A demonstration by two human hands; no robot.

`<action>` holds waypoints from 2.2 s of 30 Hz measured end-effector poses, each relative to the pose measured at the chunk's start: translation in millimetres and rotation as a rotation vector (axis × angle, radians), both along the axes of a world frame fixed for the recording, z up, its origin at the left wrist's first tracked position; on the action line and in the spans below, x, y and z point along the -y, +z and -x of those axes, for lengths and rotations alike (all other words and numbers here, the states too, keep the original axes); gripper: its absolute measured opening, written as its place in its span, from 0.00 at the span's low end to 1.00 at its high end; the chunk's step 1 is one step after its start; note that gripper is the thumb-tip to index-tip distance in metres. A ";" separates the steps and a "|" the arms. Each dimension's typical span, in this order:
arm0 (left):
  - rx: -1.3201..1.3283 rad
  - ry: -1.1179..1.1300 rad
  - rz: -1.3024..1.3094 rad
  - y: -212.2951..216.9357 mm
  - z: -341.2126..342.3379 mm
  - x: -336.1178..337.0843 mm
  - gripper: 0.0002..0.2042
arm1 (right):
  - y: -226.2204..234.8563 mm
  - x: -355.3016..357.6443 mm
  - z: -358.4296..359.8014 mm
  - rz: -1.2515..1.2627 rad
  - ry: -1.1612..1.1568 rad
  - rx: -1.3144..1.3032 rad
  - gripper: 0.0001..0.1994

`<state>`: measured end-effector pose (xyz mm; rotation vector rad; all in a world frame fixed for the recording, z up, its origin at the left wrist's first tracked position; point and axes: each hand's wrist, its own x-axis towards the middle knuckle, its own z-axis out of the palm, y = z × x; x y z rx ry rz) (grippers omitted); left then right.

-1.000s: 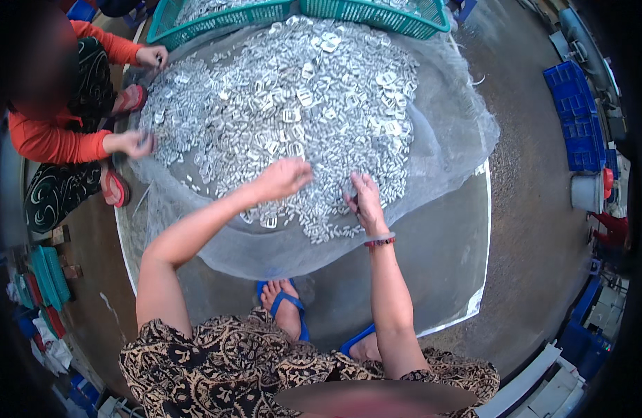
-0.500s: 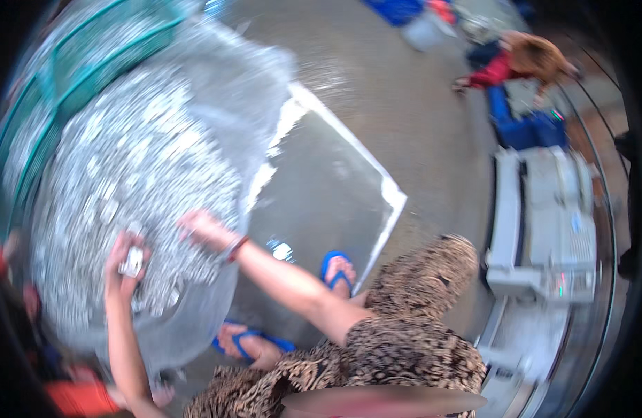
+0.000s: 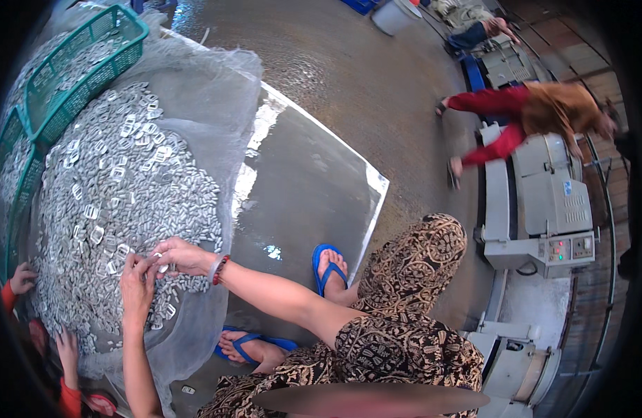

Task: The person walks to a table and sorts small white plastic parts by hand, picking them from a large pile and placing them into green baskets. The person sits on a small stool to continue sorting the parts.

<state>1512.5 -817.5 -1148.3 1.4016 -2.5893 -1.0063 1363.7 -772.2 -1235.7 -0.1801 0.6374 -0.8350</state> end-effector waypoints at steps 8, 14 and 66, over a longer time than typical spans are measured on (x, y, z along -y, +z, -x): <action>-0.141 0.131 0.019 -37.0 -27.0 -3.1 0.23 | -10.2 -3.4 1.3 0.056 -0.069 0.200 0.18; -0.219 0.337 -0.224 -59.5 -20.4 -11.7 0.14 | -6.4 -2.4 -13.2 0.377 -0.187 -0.706 0.12; -0.554 1.914 -0.275 -21.8 -155.5 -355.8 0.19 | 4.1 111.4 104.2 0.202 0.099 -0.165 0.27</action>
